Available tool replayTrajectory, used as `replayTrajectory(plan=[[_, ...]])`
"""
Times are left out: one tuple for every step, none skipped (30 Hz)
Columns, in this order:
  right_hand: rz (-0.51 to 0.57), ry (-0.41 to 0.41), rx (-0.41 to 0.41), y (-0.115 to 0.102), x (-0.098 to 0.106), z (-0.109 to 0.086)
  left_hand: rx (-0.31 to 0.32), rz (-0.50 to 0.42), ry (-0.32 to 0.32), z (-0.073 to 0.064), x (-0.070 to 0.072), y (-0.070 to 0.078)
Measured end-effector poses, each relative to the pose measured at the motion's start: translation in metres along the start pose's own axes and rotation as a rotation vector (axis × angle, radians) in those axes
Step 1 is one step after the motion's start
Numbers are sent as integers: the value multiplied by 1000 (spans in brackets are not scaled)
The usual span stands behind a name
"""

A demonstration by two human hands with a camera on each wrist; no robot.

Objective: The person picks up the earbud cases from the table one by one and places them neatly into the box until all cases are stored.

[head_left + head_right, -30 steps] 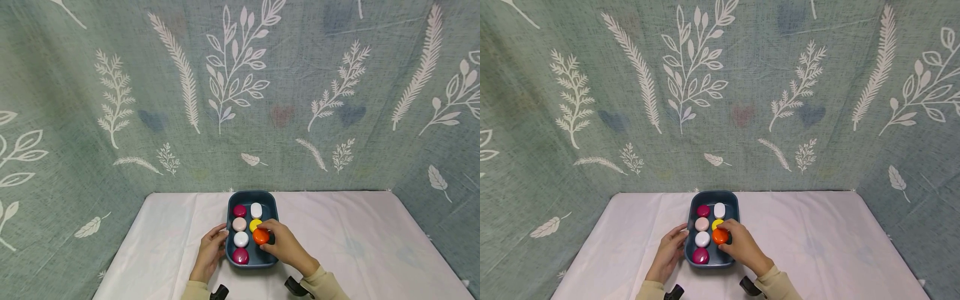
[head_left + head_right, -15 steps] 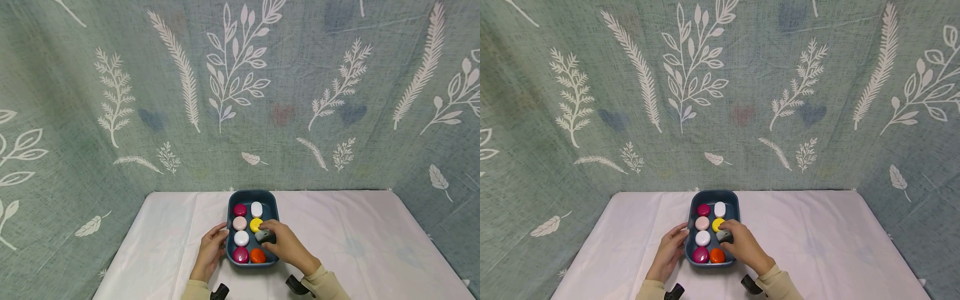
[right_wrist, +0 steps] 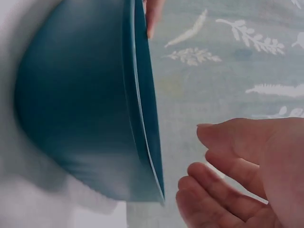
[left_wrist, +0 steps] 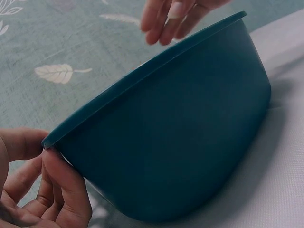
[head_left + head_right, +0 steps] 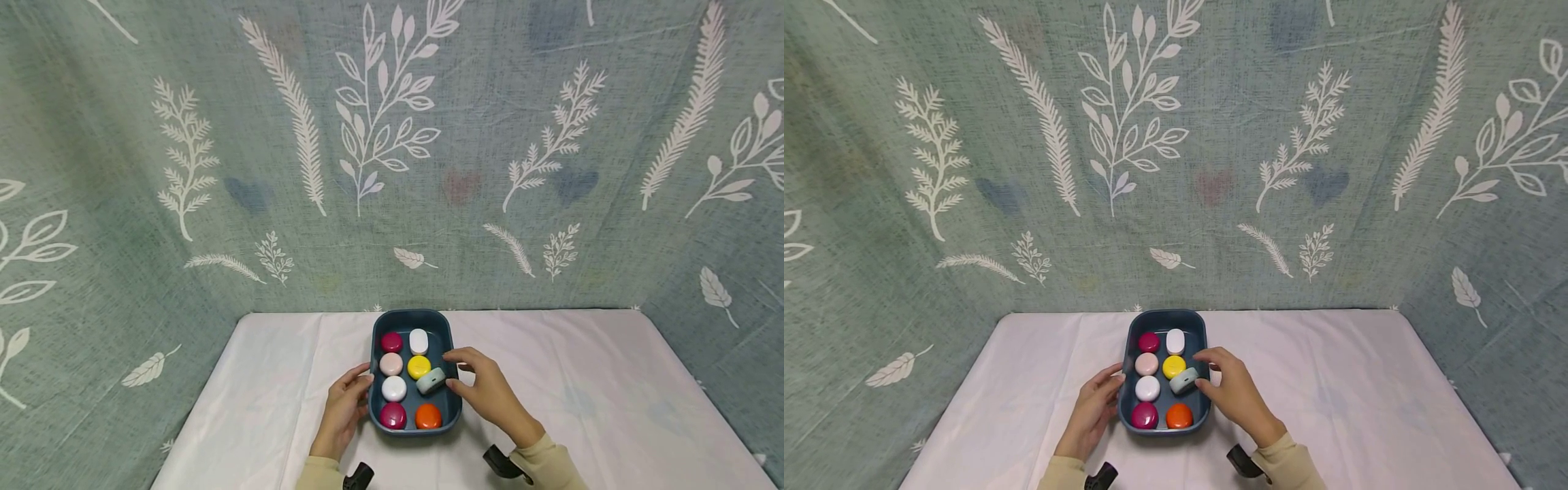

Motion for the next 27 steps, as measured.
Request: replayTrajectory(plan=[[-5, 20, 3, 1, 3, -1, -1, 0, -1, 0, 0, 0], [-8, 42, 3, 2, 7, -2, -2, -1, -1, 0, 0, 0], [-7, 63, 6, 3, 10, -3, -2, -1, -1, 0, 0, 0], [-7, 82, 6, 5, 13, -4, -3, -1, -1, 0, 0, 1], [-6, 100, 8, 6, 16, -5, -5, 0, -1, 0, 0, 1], [-4, 118, 9, 8, 20, -6, -6, -1, -2, 0, -1, 1], [0, 134, 10, 9, 23, -7, -6, -5, -2, 0, -1, 2], [4, 146, 8, 11, 25, -8, -6, -9, -2, 0, -1, 2], [9, 153, 7, 12, 28, -9, -6, -11, -1, -1, -1, 2], [11, 158, 2, 14, 30, -10, -6, -16, -2, -1, -1, 2], [14, 163, -3, 16, 32, -10, -6, -20, -1, -1, -1, 2], [16, 167, -10, 17, 35, -11, -5, -25, 0, -1, -1, 2], [15, 171, -15, 19, 37, -12, -6, -28, -1, -1, -2, 2], [14, 175, -20, 20, 39, -13, -5, -28, 0, -1, -2, 2], [13, 181, -21, 22, 41, -14, -5, -28, 2, -1, -2, 2], [7, 186, -20, 23, 43, -16, -5, -27, 2, -1, -2, 2], [3, 191, -23, 25, 45, -17, -4, -27, 4, -1, -2, 3], [-3, 197, -26, 27, 47, -18, -5, -25, 4, -1, -2, 3], [-8, 200, -30, 29, 49, -19, -5, -24, 4, 0, -2, 2], [-9, 203, -33, 31, 50, -20, -3, -22, 6, -1, -2, 2], [-13, 206, -37, 33, 52, -21, -4, -21, 6, 0, -2, 2], [-16, 208, -42, 35, 53, -22, -4, -21, 6, 0, -2, 2], [-19, 211, -48, 37, 55, -23, -3, -22, 5, -1, -2, 3], [-24, 214, -52, 38, 56, -24, -5, -20, 4, -1, -2, 2], [-28, 216, -55, 40, 57, -25, -5, -22, 4, -1, -2, 2], [-33, 219, -60, 42, 59, -26, -5, -22, 3, -1, -2, 2], [-37, 221, -65, 44, 60, -27, -6, -23, 2, -1, -2, 2]])
Point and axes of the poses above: each hand's wrist, its own z-axis towards the middle knuckle, its own x-axis out of the back of the hand, y = z × x, the point moved 7 cm from there along z, towards the middle knuckle, and after that the axes turned 2 degrees about -z, right-handed, at the moved point
